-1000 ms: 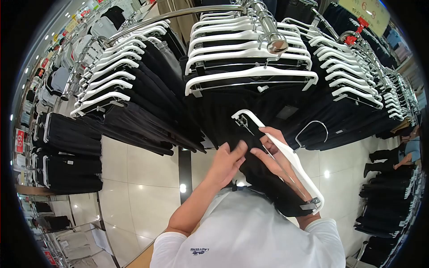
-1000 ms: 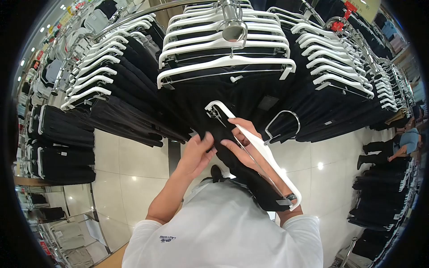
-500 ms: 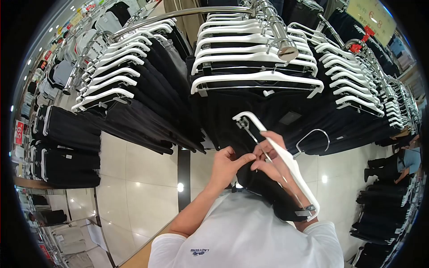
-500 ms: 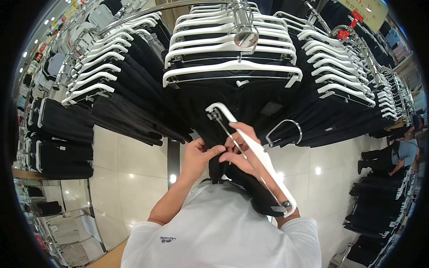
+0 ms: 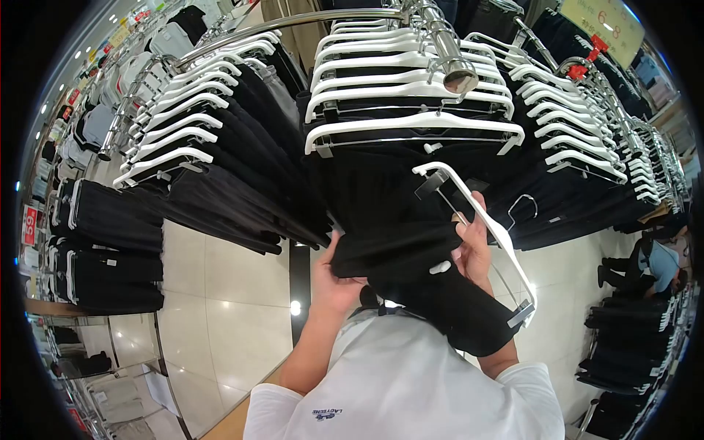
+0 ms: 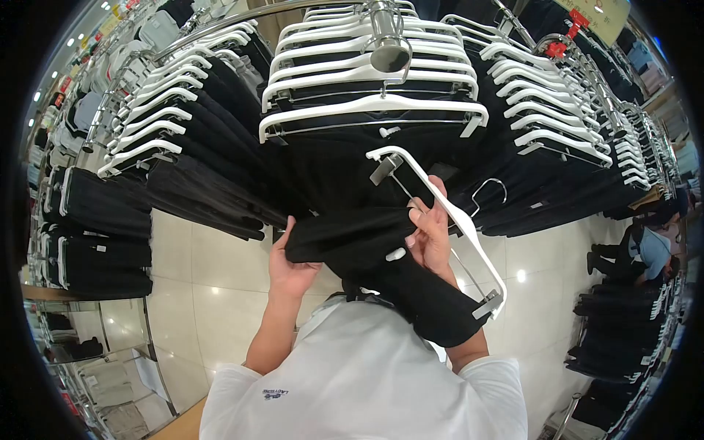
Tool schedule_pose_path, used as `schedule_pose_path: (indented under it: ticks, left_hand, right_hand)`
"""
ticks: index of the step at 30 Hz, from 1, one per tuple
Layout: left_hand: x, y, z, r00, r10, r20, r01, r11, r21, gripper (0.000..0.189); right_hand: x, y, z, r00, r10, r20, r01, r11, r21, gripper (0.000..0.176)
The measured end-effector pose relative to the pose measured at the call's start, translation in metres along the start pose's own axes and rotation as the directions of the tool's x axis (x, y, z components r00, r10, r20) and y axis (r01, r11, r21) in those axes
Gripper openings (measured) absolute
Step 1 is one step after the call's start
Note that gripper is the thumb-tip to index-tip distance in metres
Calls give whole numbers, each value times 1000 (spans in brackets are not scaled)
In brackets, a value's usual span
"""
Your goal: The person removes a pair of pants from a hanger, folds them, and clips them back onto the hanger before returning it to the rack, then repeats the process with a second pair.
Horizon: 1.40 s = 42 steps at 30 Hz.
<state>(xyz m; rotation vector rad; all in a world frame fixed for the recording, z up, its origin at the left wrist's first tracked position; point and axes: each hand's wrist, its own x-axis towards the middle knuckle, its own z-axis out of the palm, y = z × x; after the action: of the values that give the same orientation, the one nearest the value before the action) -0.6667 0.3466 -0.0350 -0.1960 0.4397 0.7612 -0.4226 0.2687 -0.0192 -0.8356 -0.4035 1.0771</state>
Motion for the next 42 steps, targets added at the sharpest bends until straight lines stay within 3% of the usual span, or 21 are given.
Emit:
schedule_pose_path:
  ticks: [3, 6, 9, 10, 13, 14, 17, 20, 21, 23, 24, 25, 26, 29, 30, 32, 33, 35, 37, 39, 42]
  left_hand:
    - [0, 6, -17, 986, -6, 166, 23, 994, -102, 30]
    - [-9, 5, -11, 993, 32, 115, -26, 998, -55, 33]
    - [-33, -17, 16, 952, 242, 188, -293, 894, 337, 21]
    - [-21, -11, -4, 884, 167, 437, -363, 833, 417, 17]
    - [-26, -4, -7, 838, 189, 512, -545, 335, 768, 26]
    - [-27, 1, -8, 804, 292, 517, -565, 106, 818, 24]
    - [-26, 25, -11, 593, 516, 618, -330, -544, 771, 24]
    - [-24, 51, -19, 635, 685, 359, -417, -87, 905, 19]
    - [-19, 60, -27, 570, 688, 449, -436, -210, 875, 18]
    - [-23, 68, -32, 623, 716, 314, -269, -180, 946, 17]
    - [-23, 70, -33, 636, 713, 294, -237, -183, 954, 17]
    - [-24, 71, -36, 646, 712, 275, -203, -186, 961, 16]
    - [-25, 72, -37, 655, 711, 256, -171, -191, 967, 16]
    - [-22, 63, -36, 735, 645, 209, -238, -43, 970, 13]
    - [-20, 60, -36, 791, 575, 209, -289, 49, 956, 15]
    - [-18, 47, -24, 861, 456, 224, -312, 126, 942, 15]
    - [-19, 41, -13, 891, 384, 243, -315, 135, 939, 15]
    - [-23, 29, 7, 925, 197, 324, -363, 213, 907, 20]
    - [-29, 14, 29, 890, 52, 453, -448, 284, 848, 25]
    - [-39, -5, 53, 787, -41, 615, -564, 356, 745, 34]
    - [-61, -20, 88, 708, -21, 706, -632, 426, 647, 56]
  right_hand:
    - [-3, 2, 1, 1000, 5, 23, -6, 999, 37, 80]
    - [-1, 1, -2, 999, -16, 33, 15, 1000, 20, 80]
    - [-3, -3, 4, 1000, -16, 1, 16, 1000, -11, 78]
    - [-3, -3, 2, 999, -36, 41, 36, 999, -14, 77]
    - [-7, -5, -1, 986, -88, 144, 97, 994, -57, 74]
    - [-14, -11, 3, 981, -96, 170, 113, 989, -94, 73]
    - [-24, -22, -2, 936, -185, 298, 263, 933, -246, 59]
    - [-41, -55, 1, 913, -267, 308, 389, 795, -466, 50]
    - [-46, -65, 4, 899, -330, 288, 437, 734, -520, 48]
    - [-55, -85, -7, 844, -437, 310, 523, 545, -656, 41]
    - [-64, -94, -5, 800, -534, 274, 505, 352, -788, 37]
    - [-70, -100, -2, 737, -624, 259, 438, 151, -886, 34]
    - [-60, -100, -2, 553, -783, 285, 488, 27, -872, 30]
    - [-51, -142, 15, 304, -763, 571, 457, -409, -790, 24]
    - [-35, -145, 18, 192, -817, 543, 587, -348, -731, 19]
    - [-27, -153, 20, 125, -834, 537, 646, -343, -682, 12]
    - [-12, -158, 14, 62, -822, 567, 791, -306, -530, 16]
    - [6, -171, 23, -12, -651, 759, 891, -352, -288, 20]
    - [28, -165, 40, -85, -598, 797, 901, -388, -195, 34]
    - [37, -159, 61, 65, -545, 836, 814, -455, -360, 33]
    - [43, -158, 87, 199, -358, 912, 710, -589, -386, 36]
